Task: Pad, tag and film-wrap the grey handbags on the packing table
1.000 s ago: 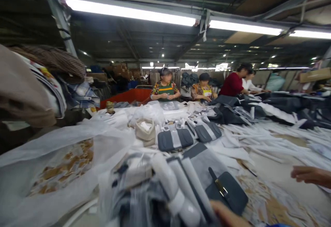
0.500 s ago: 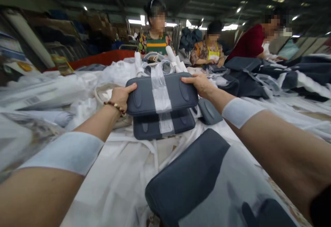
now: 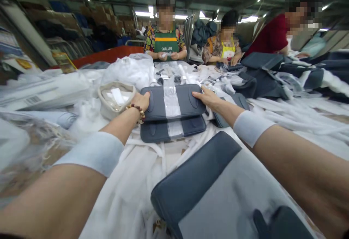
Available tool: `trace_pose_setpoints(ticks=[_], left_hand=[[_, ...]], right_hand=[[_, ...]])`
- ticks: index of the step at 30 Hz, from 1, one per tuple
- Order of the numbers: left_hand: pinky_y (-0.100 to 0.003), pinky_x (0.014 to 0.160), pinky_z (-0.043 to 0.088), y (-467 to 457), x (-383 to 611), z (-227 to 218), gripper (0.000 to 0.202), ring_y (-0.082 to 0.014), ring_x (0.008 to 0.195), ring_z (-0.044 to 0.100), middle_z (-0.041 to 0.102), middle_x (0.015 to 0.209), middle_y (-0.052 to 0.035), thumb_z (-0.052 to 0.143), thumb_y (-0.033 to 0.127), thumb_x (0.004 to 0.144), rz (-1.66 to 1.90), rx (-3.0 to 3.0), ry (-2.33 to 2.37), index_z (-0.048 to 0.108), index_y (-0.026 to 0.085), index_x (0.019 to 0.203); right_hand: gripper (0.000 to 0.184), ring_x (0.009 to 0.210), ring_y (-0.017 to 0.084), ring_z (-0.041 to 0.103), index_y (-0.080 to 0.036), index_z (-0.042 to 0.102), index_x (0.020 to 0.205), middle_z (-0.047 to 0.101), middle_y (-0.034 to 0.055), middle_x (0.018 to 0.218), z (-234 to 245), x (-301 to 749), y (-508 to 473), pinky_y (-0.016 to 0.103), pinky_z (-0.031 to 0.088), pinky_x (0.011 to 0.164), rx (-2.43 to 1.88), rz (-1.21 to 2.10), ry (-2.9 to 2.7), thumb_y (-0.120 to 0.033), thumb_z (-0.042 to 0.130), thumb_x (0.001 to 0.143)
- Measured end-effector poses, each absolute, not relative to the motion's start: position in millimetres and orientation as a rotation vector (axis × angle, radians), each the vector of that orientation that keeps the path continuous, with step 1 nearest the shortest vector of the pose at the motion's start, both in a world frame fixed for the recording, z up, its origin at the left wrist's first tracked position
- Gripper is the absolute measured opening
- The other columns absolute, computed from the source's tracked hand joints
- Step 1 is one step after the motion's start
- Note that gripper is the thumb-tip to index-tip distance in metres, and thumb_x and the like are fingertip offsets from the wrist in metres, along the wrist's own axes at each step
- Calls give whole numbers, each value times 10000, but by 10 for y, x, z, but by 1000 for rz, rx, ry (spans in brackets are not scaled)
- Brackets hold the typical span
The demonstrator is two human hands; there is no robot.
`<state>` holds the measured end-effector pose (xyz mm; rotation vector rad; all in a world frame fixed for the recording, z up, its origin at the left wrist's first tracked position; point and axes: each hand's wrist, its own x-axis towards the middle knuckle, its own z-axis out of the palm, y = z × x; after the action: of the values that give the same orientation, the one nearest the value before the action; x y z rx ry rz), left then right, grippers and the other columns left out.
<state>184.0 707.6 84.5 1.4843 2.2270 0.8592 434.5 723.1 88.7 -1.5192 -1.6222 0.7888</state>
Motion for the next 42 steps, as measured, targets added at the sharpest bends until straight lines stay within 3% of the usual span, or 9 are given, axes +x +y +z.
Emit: trace_pose_setpoints(ticks=[4, 10, 14, 17, 22, 30, 33, 36, 42], left_hand=[[-466, 921, 410, 6719, 1912, 1174, 466, -380, 1152, 512, 556, 1187, -288, 493, 341, 857, 746, 1472, 2313, 506, -3, 1171], [-446, 932, 434, 5100, 1896, 1103, 488, -296, 1099, 551, 612, 1157, -100, 426, 555, 820, 999, 1479, 1840, 553, 179, 1105], [-456, 880, 478, 3825, 2206, 567, 793, -339, 1105, 547, 598, 1155, -178, 630, 692, 601, 1041, 812, 1599, 492, 140, 1153], [-438, 881, 485, 3449, 2597, 362, 982, -351, 1072, 578, 612, 1136, -202, 793, 604, 433, 1055, 602, 1495, 444, 127, 1218], [-406, 892, 494, 3581, 3048, 549, 801, -288, 996, 637, 668, 1081, -135, 829, 405, 552, 1090, 546, 1415, 481, 177, 1236], [-376, 855, 517, 3748, 3056, 619, 480, -243, 927, 664, 685, 1047, -125, 753, 249, 674, 1243, 507, 1535, 572, 154, 1108], [-386, 852, 521, 3738, 2866, 920, 565, -246, 931, 663, 682, 1063, -116, 733, 251, 689, 1229, 497, 1530, 520, 170, 1206], [-378, 899, 501, 3593, 2565, 1389, 647, -239, 1022, 632, 645, 1172, -72, 695, 259, 711, 1196, 594, 1413, 446, 239, 1307], [-393, 852, 519, 2955, 1613, 2087, 927, -290, 1146, 555, 406, 1431, -41, 681, 496, 665, 1044, 727, 1745, 183, 364, 1435]], right_hand=[[446, 1124, 257, 537, -142, 535, 1205, 577, 117, 1245, 1190, 4626, 6688, 398, 373, 993, -1566, 713, -1695, -323, 612, 805], [555, 1179, 321, 504, -141, 584, 1208, 578, 137, 1259, 1184, 5369, 5129, 466, 342, 1029, -1793, 881, -1742, -506, 565, 791], [691, 1278, 316, 402, -179, 540, 1269, 471, 102, 1379, 926, 5623, 4367, 456, 284, 1079, -1881, 1199, -1530, -643, 529, 756], [610, 1178, 294, 512, -192, 604, 1172, 585, 83, 1266, 763, 5627, 4237, 412, 380, 1012, -1788, 1423, -1374, -597, 618, 717], [449, 902, 256, 654, -156, 670, 934, 720, 84, 957, 648, 5555, 4321, 333, 516, 762, -1812, 1565, -1181, -512, 703, 664], [438, 633, 188, 641, -125, 661, 867, 709, 76, 766, 883, 5441, 4307, 247, 485, 535, -1751, 1516, -1152, -465, 757, 609], [598, 638, 176, 622, -140, 620, 1068, 692, 53, 778, 1255, 5328, 4200, 228, 459, 518, -1752, 1396, -1208, -470, 781, 595], [821, 660, 171, 611, -245, 403, 1360, 675, 3, 819, 1726, 5180, 3979, 243, 465, 556, -1610, 1361, -1346, -479, 743, 650], [632, 822, 224, 637, -285, 416, 1376, 671, 30, 873, 2382, 4798, 3292, 318, 494, 732, -1169, 1504, -1660, -487, 563, 796]])
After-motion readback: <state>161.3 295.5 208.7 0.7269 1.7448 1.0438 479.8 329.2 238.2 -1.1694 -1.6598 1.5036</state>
